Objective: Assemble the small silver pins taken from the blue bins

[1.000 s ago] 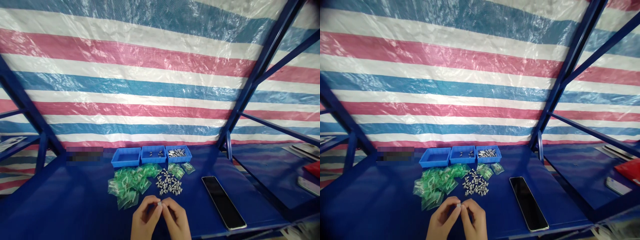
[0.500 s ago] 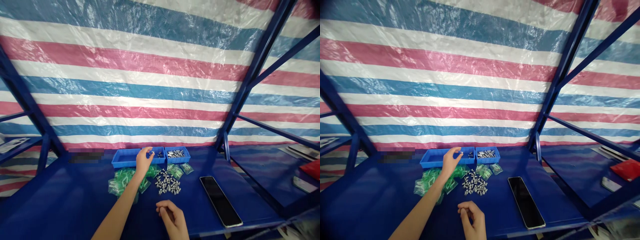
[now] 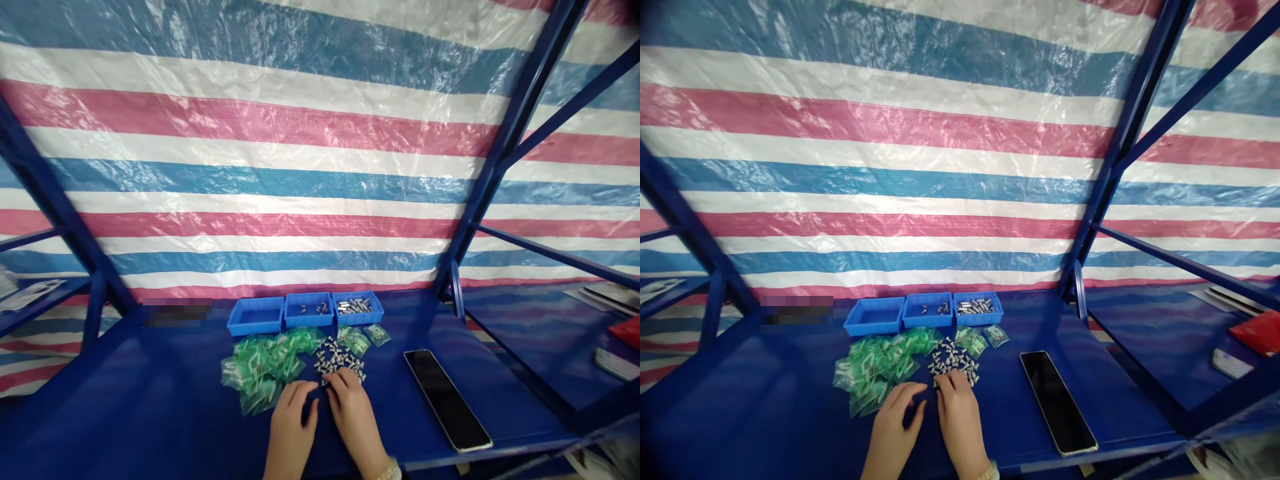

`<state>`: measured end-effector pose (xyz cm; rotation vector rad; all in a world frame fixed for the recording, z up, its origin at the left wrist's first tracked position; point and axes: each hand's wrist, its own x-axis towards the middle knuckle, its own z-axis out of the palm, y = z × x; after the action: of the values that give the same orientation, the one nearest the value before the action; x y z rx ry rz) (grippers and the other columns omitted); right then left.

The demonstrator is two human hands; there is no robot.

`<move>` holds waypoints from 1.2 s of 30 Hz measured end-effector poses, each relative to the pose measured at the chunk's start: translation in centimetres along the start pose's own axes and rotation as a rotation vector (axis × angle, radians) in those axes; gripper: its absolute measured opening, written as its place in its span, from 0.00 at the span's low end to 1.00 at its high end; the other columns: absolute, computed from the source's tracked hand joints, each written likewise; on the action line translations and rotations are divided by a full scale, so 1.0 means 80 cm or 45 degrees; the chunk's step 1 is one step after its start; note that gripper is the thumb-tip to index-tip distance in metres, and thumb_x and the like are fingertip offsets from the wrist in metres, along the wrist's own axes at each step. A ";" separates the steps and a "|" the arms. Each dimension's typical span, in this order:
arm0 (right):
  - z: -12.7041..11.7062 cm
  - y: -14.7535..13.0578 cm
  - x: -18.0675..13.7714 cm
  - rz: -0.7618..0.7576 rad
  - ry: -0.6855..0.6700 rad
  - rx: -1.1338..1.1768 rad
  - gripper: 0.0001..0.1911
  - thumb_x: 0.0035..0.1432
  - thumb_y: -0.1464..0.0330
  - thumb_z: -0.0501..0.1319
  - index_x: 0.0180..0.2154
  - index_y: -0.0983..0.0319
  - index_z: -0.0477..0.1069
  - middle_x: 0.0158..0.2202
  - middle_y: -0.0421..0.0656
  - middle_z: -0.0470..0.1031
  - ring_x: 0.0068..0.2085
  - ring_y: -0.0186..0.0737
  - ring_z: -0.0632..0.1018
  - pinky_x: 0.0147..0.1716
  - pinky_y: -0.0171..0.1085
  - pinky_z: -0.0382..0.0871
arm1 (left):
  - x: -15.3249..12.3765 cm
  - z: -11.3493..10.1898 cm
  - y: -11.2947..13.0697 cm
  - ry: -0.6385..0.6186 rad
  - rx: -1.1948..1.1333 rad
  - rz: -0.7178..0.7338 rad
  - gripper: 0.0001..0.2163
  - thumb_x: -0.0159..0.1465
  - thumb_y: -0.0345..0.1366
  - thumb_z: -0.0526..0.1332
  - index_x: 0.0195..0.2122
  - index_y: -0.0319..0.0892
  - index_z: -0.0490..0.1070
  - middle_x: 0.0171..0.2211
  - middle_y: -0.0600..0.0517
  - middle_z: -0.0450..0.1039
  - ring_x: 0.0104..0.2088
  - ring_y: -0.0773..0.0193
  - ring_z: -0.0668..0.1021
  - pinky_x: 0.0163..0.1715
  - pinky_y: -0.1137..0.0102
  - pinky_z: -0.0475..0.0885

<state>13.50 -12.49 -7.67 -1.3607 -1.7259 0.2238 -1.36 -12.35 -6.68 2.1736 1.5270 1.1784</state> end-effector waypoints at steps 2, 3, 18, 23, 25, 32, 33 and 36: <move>0.005 0.000 0.000 0.010 0.005 0.017 0.18 0.61 0.81 0.52 0.43 0.59 0.75 0.38 0.47 0.76 0.40 0.46 0.78 0.42 0.43 0.75 | -0.004 0.008 -0.001 -0.037 0.070 -0.002 0.13 0.62 0.27 0.56 0.44 0.43 0.76 0.42 0.44 0.80 0.43 0.51 0.82 0.45 0.58 0.78; 0.005 0.000 -0.001 0.031 0.020 0.040 0.17 0.61 0.81 0.52 0.43 0.60 0.75 0.39 0.47 0.75 0.40 0.46 0.78 0.42 0.43 0.75 | -0.002 0.011 0.000 -0.052 0.092 -0.005 0.14 0.61 0.27 0.56 0.45 0.43 0.76 0.43 0.43 0.80 0.44 0.50 0.82 0.46 0.57 0.77; -0.014 -0.020 -0.016 0.275 0.092 0.540 0.09 0.64 0.67 0.58 0.40 0.61 0.77 0.32 0.44 0.79 0.29 0.41 0.79 0.28 0.33 0.73 | 0.021 -0.001 0.013 -0.069 -0.058 -0.061 0.08 0.61 0.27 0.57 0.30 0.44 0.74 0.32 0.49 0.78 0.36 0.54 0.81 0.38 0.62 0.76; -0.029 -0.043 -0.009 0.180 0.020 0.744 0.12 0.65 0.70 0.57 0.47 0.59 0.76 0.39 0.45 0.81 0.38 0.41 0.81 0.37 0.33 0.75 | 0.016 -0.045 0.036 -0.098 -0.736 -0.263 0.02 0.59 0.34 0.63 0.31 0.44 0.76 0.34 0.49 0.79 0.37 0.57 0.82 0.40 0.67 0.78; -0.035 -0.052 -0.006 0.101 -0.007 0.740 0.12 0.64 0.72 0.57 0.47 0.58 0.76 0.40 0.44 0.81 0.39 0.41 0.81 0.38 0.33 0.74 | 0.015 -0.058 0.045 -0.128 -0.897 -0.360 0.02 0.56 0.35 0.67 0.29 0.43 0.77 0.32 0.49 0.80 0.36 0.57 0.83 0.39 0.68 0.79; -0.048 -0.066 -0.002 -0.027 0.061 0.700 0.09 0.65 0.72 0.59 0.39 0.57 0.78 0.33 0.42 0.80 0.33 0.39 0.80 0.33 0.33 0.74 | 0.014 -0.067 0.051 -0.137 -1.032 -0.594 0.09 0.51 0.41 0.72 0.29 0.42 0.78 0.30 0.50 0.81 0.34 0.57 0.83 0.37 0.70 0.79; -0.049 -0.066 -0.002 -0.029 0.068 0.693 0.09 0.65 0.71 0.59 0.38 0.57 0.78 0.33 0.42 0.80 0.33 0.40 0.80 0.33 0.34 0.74 | 0.013 -0.067 0.051 -0.151 -1.040 -0.614 0.09 0.51 0.41 0.72 0.29 0.43 0.78 0.29 0.50 0.81 0.34 0.57 0.83 0.37 0.70 0.78; -0.052 -0.066 -0.001 -0.002 0.096 0.676 0.07 0.64 0.69 0.60 0.36 0.58 0.78 0.31 0.42 0.80 0.32 0.40 0.80 0.32 0.34 0.74 | 0.011 -0.066 0.049 -0.185 -1.081 -0.656 0.10 0.52 0.43 0.72 0.31 0.43 0.79 0.30 0.49 0.82 0.36 0.57 0.83 0.39 0.69 0.78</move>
<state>12.86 -16.07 -1.99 -0.9617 -1.4649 0.5773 -2.42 -14.57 -0.50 1.1939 1.1140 1.1511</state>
